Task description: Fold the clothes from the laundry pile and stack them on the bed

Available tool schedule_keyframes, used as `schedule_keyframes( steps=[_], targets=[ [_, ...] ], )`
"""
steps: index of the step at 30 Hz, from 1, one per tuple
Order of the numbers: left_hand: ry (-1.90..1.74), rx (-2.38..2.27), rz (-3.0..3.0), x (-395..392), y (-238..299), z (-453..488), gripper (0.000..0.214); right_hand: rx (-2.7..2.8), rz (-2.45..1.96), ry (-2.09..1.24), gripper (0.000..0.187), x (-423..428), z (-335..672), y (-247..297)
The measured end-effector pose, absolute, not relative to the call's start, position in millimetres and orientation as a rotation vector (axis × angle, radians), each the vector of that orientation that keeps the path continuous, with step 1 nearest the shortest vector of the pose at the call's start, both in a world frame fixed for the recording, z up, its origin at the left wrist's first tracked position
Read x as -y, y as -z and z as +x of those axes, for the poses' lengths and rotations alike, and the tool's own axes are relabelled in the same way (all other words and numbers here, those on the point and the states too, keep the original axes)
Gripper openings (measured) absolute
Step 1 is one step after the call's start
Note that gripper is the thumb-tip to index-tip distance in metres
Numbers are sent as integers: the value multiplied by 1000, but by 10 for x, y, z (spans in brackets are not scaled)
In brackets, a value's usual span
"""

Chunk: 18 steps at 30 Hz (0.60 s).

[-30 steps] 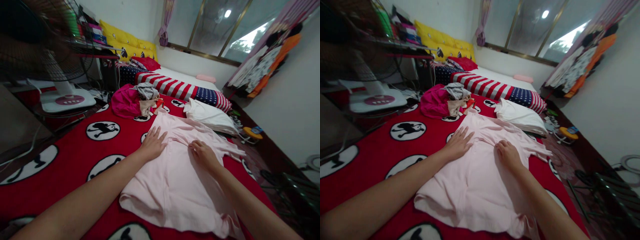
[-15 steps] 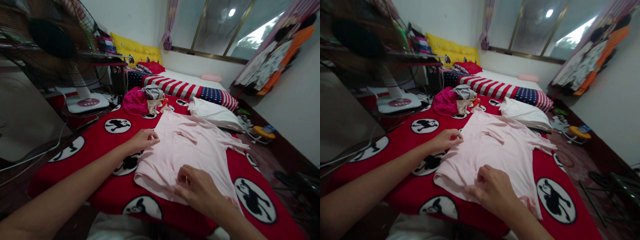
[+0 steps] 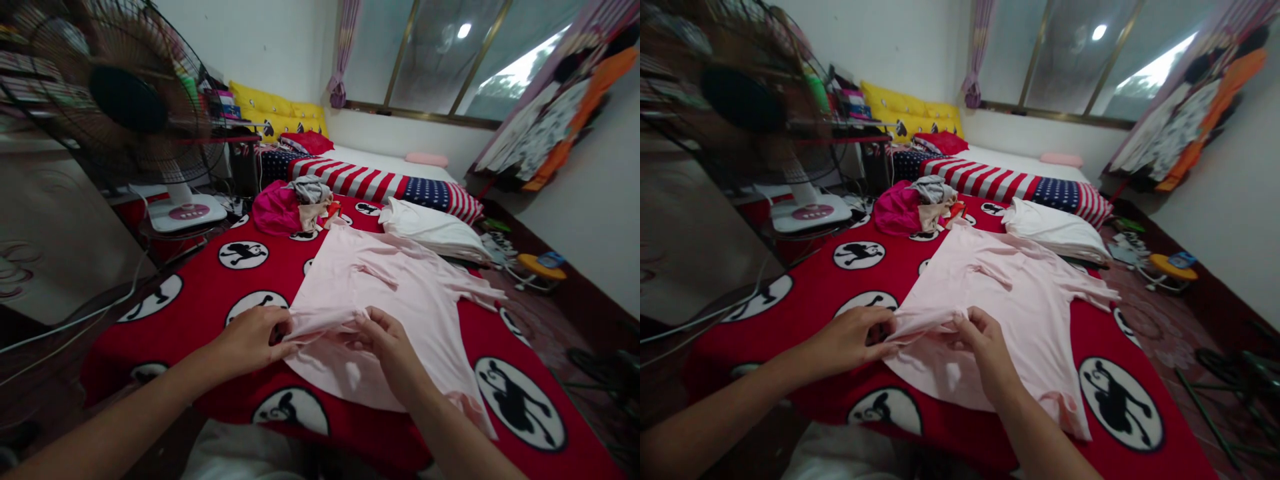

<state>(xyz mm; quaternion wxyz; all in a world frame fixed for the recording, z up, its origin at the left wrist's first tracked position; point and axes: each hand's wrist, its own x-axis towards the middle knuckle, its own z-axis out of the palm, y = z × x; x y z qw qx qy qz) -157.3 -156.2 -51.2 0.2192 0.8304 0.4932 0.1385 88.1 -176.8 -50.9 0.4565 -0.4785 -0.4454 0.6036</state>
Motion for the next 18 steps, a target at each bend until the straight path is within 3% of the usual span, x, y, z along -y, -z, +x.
schedule_keyframes(
  steps=[13, 18],
  targets=[
    [-382, -1497, 2410, 1715, 265, -1664, 8, 845, -1108, -1693, 36, 1935, 919, 448],
    [-673, -1310, 2576, 1787, 365, -1510, 7, 797, -1026, -1733, 39, 1925, 816, 403]
  ],
)
